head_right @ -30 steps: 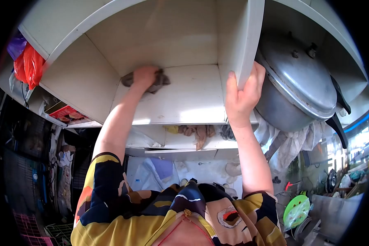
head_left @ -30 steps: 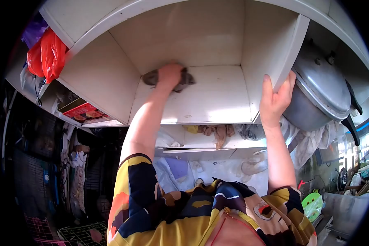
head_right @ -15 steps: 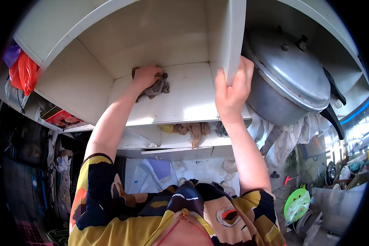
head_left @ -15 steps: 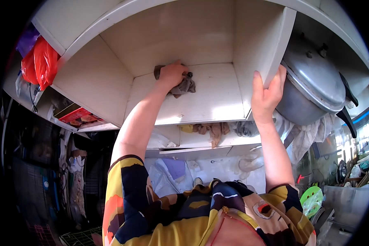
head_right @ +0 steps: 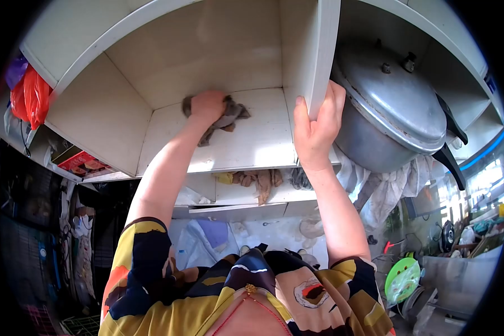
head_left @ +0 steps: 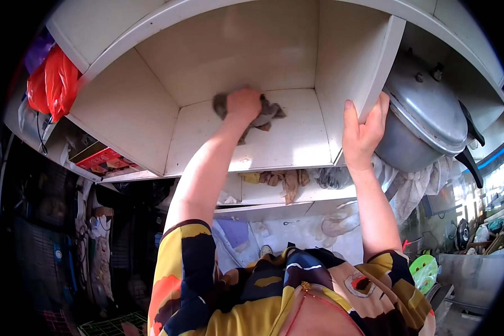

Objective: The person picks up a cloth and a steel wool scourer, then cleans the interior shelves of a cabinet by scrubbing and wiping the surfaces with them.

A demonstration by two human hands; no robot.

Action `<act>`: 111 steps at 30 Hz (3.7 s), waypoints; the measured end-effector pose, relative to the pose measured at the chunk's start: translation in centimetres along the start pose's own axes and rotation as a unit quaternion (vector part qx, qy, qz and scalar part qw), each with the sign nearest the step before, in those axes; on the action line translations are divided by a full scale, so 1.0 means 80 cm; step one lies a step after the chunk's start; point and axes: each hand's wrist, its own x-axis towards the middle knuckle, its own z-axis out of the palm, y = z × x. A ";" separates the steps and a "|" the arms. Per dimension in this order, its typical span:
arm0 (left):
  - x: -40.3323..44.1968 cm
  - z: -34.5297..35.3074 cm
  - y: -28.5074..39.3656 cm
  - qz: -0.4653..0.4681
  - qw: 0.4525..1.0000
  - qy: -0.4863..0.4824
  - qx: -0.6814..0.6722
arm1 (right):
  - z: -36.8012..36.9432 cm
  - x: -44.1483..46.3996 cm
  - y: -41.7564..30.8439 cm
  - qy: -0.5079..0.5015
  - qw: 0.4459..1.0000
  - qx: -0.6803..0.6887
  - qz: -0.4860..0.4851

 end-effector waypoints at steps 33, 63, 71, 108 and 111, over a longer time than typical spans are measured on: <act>0.056 0.038 0.121 0.187 0.974 0.035 -0.121 | -0.002 -0.005 0.009 -0.016 1.000 -0.023 -0.008; -0.081 -0.001 0.113 0.285 0.890 -0.001 -0.356 | 0.000 -0.008 0.007 -0.011 0.999 -0.030 0.002; -0.034 0.006 0.136 0.153 0.770 0.071 -0.615 | 0.001 -0.007 0.005 -0.011 1.000 -0.016 0.006; 0.018 0.022 0.051 -0.005 0.964 0.207 -0.169 | -0.006 -0.015 0.010 -0.041 0.999 -0.028 0.015; 0.011 0.030 0.006 -0.059 0.956 0.263 -0.113 | -0.004 -0.015 0.007 -0.035 0.999 -0.031 0.025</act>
